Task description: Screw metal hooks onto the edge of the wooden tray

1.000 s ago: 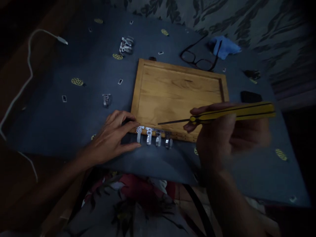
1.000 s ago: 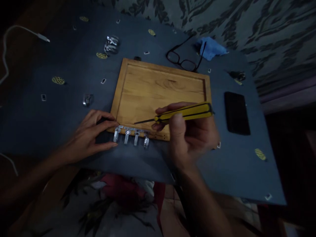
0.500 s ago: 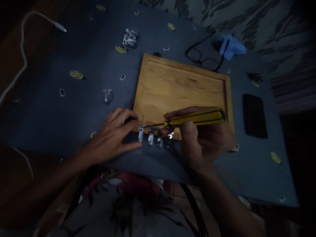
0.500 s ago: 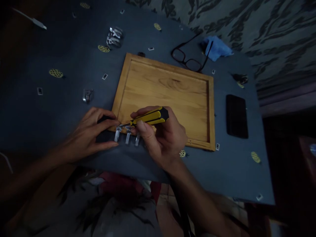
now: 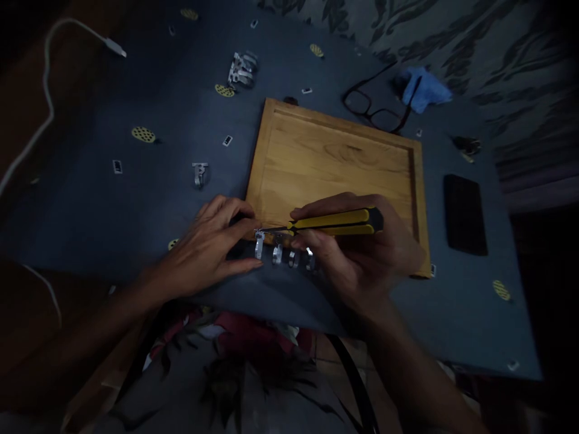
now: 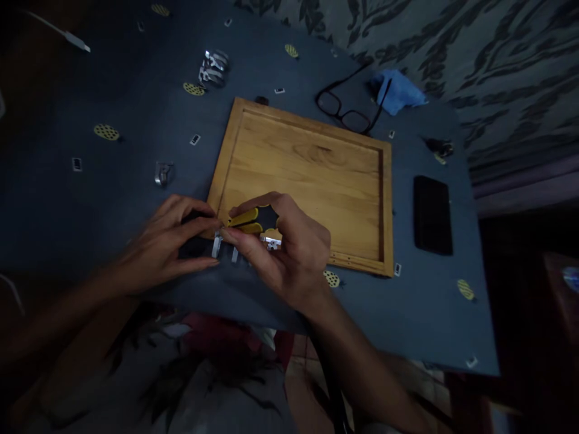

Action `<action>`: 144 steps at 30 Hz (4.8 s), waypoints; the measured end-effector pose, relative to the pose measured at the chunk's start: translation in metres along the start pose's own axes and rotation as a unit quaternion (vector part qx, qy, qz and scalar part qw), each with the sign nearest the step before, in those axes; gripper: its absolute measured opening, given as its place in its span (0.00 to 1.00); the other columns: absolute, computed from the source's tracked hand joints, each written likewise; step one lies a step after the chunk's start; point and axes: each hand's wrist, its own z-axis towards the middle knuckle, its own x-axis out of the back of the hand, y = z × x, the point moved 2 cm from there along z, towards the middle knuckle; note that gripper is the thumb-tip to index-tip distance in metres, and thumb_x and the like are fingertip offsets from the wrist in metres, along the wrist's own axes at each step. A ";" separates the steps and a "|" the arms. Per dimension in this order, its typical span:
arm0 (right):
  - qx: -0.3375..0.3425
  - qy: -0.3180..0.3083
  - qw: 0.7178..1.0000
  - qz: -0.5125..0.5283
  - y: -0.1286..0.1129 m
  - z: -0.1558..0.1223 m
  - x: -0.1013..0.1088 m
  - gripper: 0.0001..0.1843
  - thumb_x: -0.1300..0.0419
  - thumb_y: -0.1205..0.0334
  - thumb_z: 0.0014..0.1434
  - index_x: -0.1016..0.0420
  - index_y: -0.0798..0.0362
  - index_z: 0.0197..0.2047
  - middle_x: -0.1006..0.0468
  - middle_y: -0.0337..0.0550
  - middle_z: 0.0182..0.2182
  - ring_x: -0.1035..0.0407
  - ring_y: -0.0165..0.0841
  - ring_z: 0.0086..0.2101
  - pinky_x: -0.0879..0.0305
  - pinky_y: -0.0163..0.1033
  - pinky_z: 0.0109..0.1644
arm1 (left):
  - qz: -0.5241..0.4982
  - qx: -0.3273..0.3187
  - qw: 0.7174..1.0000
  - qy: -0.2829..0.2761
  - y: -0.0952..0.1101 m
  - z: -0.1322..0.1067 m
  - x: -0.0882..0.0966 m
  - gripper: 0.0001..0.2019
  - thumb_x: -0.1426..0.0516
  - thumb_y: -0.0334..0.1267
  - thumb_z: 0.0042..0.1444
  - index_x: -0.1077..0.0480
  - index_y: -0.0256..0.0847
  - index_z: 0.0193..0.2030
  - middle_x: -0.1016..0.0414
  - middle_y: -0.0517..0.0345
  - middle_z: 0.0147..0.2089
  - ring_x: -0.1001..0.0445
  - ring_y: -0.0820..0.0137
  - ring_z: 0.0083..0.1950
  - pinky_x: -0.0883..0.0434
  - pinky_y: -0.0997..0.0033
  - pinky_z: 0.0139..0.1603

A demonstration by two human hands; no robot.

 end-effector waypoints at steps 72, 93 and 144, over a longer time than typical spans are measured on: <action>-0.029 0.107 0.989 0.095 0.007 -0.005 0.025 0.03 0.30 0.57 0.62 0.17 0.46 0.38 0.16 0.36 0.34 0.24 0.28 0.23 0.24 0.36 0.28 | 0.005 0.020 1.000 -0.007 -0.001 0.001 0.003 0.22 0.40 0.55 0.65 0.28 0.43 0.58 0.29 0.50 0.58 0.31 0.58 0.59 0.30 0.55 0.60; 0.032 -0.024 0.999 0.030 0.002 0.002 0.008 0.05 0.31 0.63 0.62 0.20 0.47 0.42 0.17 0.39 0.36 0.22 0.34 0.33 0.23 0.40 0.38 | 0.017 0.001 1.000 -0.005 0.000 0.001 0.001 0.21 0.36 0.49 0.64 0.28 0.38 0.58 0.29 0.48 0.57 0.32 0.57 0.57 0.30 0.57 0.58; -0.118 0.255 0.956 0.087 0.052 -0.019 0.058 0.21 0.29 0.40 0.55 0.24 0.49 0.31 0.23 0.34 0.23 0.27 0.30 0.19 0.30 0.36 0.21 | 0.082 -0.078 0.993 -0.033 0.040 0.041 0.004 0.26 0.41 0.57 0.65 0.29 0.37 0.58 0.27 0.44 0.56 0.30 0.55 0.56 0.31 0.54 0.56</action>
